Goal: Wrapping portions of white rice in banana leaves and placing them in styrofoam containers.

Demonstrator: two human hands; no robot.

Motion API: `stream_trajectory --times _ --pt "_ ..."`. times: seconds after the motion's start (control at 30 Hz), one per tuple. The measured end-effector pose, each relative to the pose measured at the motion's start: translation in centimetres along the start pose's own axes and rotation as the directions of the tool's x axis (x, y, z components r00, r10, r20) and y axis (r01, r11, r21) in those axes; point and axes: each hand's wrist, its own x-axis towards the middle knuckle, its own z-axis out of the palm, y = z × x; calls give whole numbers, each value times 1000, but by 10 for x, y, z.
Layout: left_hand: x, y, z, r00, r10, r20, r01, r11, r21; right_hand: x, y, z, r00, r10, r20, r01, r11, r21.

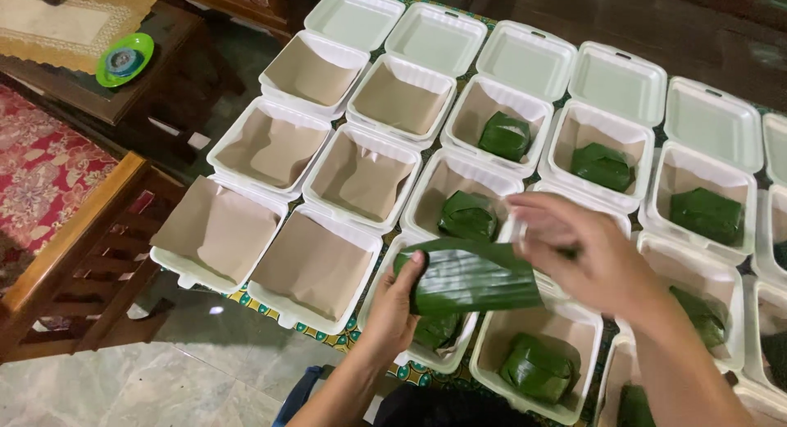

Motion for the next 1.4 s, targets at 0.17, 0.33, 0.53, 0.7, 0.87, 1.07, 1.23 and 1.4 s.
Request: stream_trajectory --times 0.17,0.33,0.53,0.7,0.87,1.07,1.23,1.4 --pt "-4 11 11 995 -13 -99 14 1000 12 -34 -3 31 691 -713 -114 506 591 -628" --pt "-13 17 18 994 79 -70 -73 994 76 -31 22 41 551 -834 22 563 352 -748" --pt "-15 3 3 972 227 69 -236 949 208 -23 24 25 899 -232 -372 223 973 -69" --pt "-22 6 8 990 133 55 -141 968 208 -17 30 36 971 -14 -237 69 971 227" --pt "-26 13 12 986 96 133 -123 970 209 -21 9 36 944 -115 -310 139 989 55" --pt "-25 12 9 980 114 162 -152 957 247 -12 -1 27 940 -225 -256 209 974 -90" --pt "-26 15 9 983 88 161 -133 948 290 -4 -2 28 993 63 -96 -68 996 -53" --pt "-24 19 13 996 54 70 -70 965 252 -12 -2 38 855 -436 -281 312 865 -394"
